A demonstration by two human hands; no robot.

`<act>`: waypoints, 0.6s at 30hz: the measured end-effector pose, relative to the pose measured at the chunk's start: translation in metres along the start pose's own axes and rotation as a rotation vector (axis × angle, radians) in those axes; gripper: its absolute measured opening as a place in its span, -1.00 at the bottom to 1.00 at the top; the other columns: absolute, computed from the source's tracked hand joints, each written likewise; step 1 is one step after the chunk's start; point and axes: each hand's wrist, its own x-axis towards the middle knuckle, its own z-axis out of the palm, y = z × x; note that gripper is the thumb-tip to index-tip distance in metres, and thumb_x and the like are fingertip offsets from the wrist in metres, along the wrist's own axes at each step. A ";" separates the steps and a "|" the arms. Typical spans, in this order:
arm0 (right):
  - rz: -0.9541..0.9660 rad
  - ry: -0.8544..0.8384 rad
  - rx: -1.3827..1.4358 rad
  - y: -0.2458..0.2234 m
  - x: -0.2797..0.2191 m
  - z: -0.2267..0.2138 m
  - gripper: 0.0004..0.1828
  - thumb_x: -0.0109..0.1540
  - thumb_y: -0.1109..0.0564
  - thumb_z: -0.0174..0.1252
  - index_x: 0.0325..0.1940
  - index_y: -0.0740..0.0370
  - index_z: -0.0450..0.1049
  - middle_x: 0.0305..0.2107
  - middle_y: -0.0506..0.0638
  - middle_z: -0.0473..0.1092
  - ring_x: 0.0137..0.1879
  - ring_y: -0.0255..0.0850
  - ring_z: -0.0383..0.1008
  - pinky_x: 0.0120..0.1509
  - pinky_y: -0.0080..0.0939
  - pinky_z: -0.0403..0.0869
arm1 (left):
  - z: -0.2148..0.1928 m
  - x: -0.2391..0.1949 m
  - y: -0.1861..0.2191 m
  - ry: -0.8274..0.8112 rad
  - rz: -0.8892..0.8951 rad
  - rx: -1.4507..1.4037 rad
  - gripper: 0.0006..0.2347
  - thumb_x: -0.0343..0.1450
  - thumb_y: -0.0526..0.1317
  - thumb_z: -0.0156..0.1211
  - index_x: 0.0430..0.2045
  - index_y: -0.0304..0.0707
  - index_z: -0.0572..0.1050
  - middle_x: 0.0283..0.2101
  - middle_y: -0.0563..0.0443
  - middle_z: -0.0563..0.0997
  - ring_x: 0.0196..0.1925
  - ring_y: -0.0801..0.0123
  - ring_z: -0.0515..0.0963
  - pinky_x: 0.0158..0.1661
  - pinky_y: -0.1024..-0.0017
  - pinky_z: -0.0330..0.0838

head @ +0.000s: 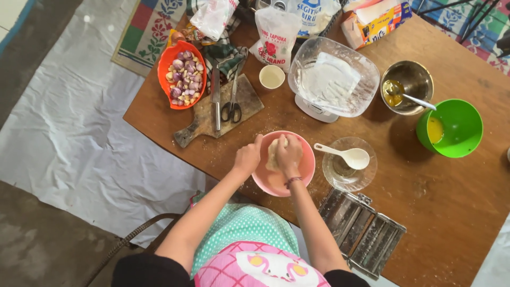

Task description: The person kneads a ball of dough by hand inside a pink bowl placed on a wooden table. They repeatedly press, fold, and turn the dough to combine the ingredients. A pasta machine, chopped shallots, and other kitchen items are visible on the table.

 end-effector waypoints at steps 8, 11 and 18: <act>-0.359 -0.297 -0.340 0.007 -0.049 -0.033 -0.53 0.14 -0.34 0.13 0.00 -0.10 0.46 -0.30 -0.06 0.37 -0.10 -0.03 0.40 0.02 0.06 0.33 | -0.006 -0.005 0.005 -0.015 0.010 -0.007 -0.65 0.46 -0.30 -0.11 0.18 -0.11 0.17 -0.41 -0.23 0.67 -0.33 -0.14 0.73 -0.27 -0.02 0.62; -0.433 -0.413 -0.356 -0.010 -0.062 -0.029 -0.34 0.09 -0.42 0.12 0.12 -0.03 0.41 -0.05 0.03 0.29 0.12 0.06 0.30 0.19 0.15 0.25 | -0.006 -0.002 0.004 -0.024 0.010 -0.020 -0.64 0.46 -0.27 -0.06 0.18 -0.10 0.17 -0.40 -0.25 0.67 -0.31 -0.15 0.73 -0.26 -0.04 0.62; -0.364 -0.464 -0.439 0.018 -0.047 0.043 -0.53 0.08 -0.21 0.00 -0.03 -0.02 0.50 -0.10 0.02 0.44 0.10 0.06 0.46 0.03 0.06 0.44 | -0.007 -0.004 0.003 -0.026 -0.001 -0.043 -0.65 0.49 -0.24 -0.08 0.20 -0.11 0.16 -0.38 -0.25 0.68 -0.30 -0.13 0.73 -0.26 -0.02 0.62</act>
